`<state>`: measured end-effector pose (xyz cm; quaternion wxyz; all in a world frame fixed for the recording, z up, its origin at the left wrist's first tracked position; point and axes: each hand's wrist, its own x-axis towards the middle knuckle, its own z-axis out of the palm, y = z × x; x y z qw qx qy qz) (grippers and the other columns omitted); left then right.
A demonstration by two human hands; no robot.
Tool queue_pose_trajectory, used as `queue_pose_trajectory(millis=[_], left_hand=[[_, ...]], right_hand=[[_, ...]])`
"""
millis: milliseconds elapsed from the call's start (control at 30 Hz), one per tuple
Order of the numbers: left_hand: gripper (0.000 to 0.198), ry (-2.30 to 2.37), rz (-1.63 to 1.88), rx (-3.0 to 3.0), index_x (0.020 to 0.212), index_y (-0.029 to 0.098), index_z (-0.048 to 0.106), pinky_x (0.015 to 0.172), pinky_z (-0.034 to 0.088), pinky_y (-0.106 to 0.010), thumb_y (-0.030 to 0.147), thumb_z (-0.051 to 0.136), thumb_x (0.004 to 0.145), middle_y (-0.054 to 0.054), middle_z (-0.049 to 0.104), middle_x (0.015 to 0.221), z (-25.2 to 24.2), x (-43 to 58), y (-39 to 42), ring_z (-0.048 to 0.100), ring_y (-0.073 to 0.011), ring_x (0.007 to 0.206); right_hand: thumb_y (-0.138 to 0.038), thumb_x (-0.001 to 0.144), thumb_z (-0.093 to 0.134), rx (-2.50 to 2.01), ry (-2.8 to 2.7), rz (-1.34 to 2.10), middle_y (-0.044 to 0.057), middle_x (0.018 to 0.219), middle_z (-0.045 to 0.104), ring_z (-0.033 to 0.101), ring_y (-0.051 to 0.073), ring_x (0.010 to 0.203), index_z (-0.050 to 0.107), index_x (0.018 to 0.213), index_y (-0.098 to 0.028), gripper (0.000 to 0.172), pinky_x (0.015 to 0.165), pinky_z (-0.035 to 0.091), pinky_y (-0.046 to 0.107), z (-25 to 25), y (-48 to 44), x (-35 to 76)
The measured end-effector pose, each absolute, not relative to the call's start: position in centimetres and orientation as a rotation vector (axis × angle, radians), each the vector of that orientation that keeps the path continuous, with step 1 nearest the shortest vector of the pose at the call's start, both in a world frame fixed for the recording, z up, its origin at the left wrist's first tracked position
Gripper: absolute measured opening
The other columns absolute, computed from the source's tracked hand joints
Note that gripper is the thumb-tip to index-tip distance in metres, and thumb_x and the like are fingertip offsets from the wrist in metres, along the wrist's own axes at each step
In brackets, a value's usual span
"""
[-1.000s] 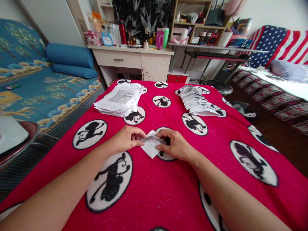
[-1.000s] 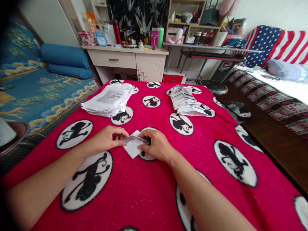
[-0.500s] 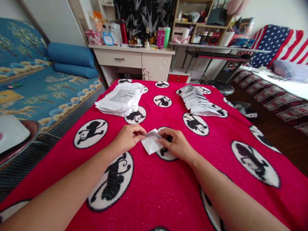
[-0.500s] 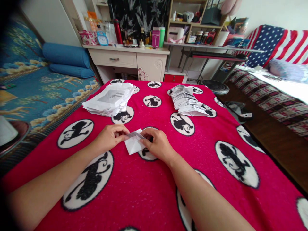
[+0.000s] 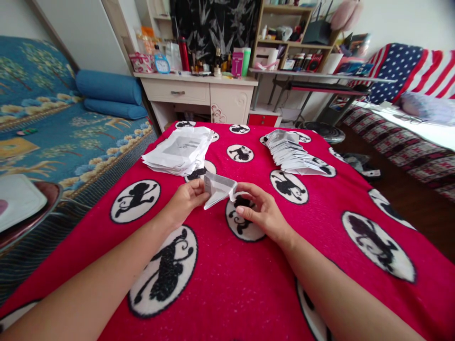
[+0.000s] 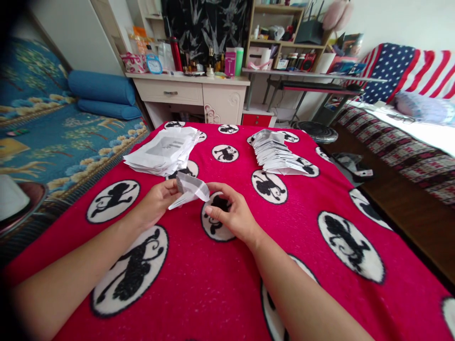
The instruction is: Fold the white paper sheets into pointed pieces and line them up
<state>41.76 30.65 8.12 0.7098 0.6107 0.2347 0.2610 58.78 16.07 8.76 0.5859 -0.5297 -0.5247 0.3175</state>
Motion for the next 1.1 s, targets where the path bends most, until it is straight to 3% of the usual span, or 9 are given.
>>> queue_pose_trajectory(millis=[133,267,400,500,600,733,900,1100], left_hand=[[0.041,0.429,0.463,1.11,0.101,0.015,0.068,0.061,0.051,-0.021,0.025,0.081,0.064,-0.005,0.071,0.085,8.3,42.1,29.1,0.063,-0.0129,0.069],[0.034,0.408,0.392,1.064,0.096,0.016,0.07,0.07,0.055,-0.026,0.025,0.081,0.065,-0.007,0.073,0.088,8.3,42.4,27.7,0.067,-0.0167,0.076],[0.04,0.349,0.356,1.165,0.101,0.014,0.069,0.081,0.053,-0.027,0.019,0.082,0.063,-0.009,0.073,0.096,8.5,42.5,27.1,0.068,-0.0202,0.09],[0.048,0.355,0.341,1.185,0.107,0.017,0.066,0.078,0.052,-0.025,0.017,0.083,0.062,-0.008,0.072,0.103,8.7,42.3,27.2,0.066,-0.0189,0.094],[0.04,0.384,0.355,1.193,0.103,0.016,0.066,0.063,0.051,-0.021,0.025,0.081,0.067,-0.007,0.073,0.094,8.6,42.1,27.5,0.066,-0.0156,0.079],[0.029,0.477,0.423,1.298,0.084,0.013,0.068,0.053,0.047,-0.021,0.033,0.08,0.067,-0.003,0.069,0.068,7.9,42.2,27.8,0.061,-0.0124,0.056],[0.021,0.498,0.443,1.548,0.076,0.015,0.071,0.072,0.053,-0.033,0.032,0.078,0.067,-0.005,0.072,0.075,7.9,42.3,28.0,0.066,-0.0198,0.071],[0.03,0.336,0.22,1.509,0.099,0.017,0.072,0.084,0.049,-0.031,0.023,0.071,0.07,-0.008,0.073,0.1,9.5,41.3,28.8,0.065,-0.0219,0.093]], right_hand=[[-0.033,0.072,0.076,-1.129,-1.068,0.939,0.005,0.107,0.067,0.061,0.019,0.097,0.065,0.11,-0.022,0.041,0.086,0.047,0.033,8.6,16.4,57.7],[-0.033,0.07,0.078,-1.062,-0.869,1.019,0.001,0.083,0.07,0.062,0.014,0.076,0.071,0.086,-0.02,0.022,0.074,0.049,0.027,8.4,16.5,56.9],[-0.033,0.073,0.076,-0.947,-0.67,1.074,0.0,0.081,0.072,0.063,0.012,0.068,0.073,0.088,-0.021,0.02,0.068,0.051,0.025,8.3,16.4,56.9],[-0.034,0.074,0.074,-0.926,-0.58,1.131,0.002,0.079,0.073,0.064,0.012,0.061,0.073,0.093,-0.019,0.024,0.059,0.052,0.023,8.6,16.4,57.3],[-0.033,0.073,0.075,-0.943,-0.57,1.175,0.004,0.078,0.073,0.065,0.012,0.06,0.073,0.095,-0.015,0.029,0.056,0.051,0.021,9.0,16.3,57.6],[-0.033,0.07,0.076,-0.953,-0.583,1.219,0.005,0.079,0.074,0.065,0.013,0.062,0.072,0.092,-0.015,0.029,0.06,0.052,0.023,9.1,16.4,57.5],[-0.033,0.07,0.077,-0.976,-0.587,1.207,0.003,0.075,0.072,0.064,0.012,0.06,0.071,0.087,-0.017,0.024,0.061,0.051,0.023,9.1,16.4,57.5],[-0.036,0.068,0.078,-1.071,-0.68,1.369,0.003,0.065,0.068,0.057,0.01,0.049,0.069,0.079,-0.013,0.027,0.046,0.041,0.019,9.3,15.8,58.7]])
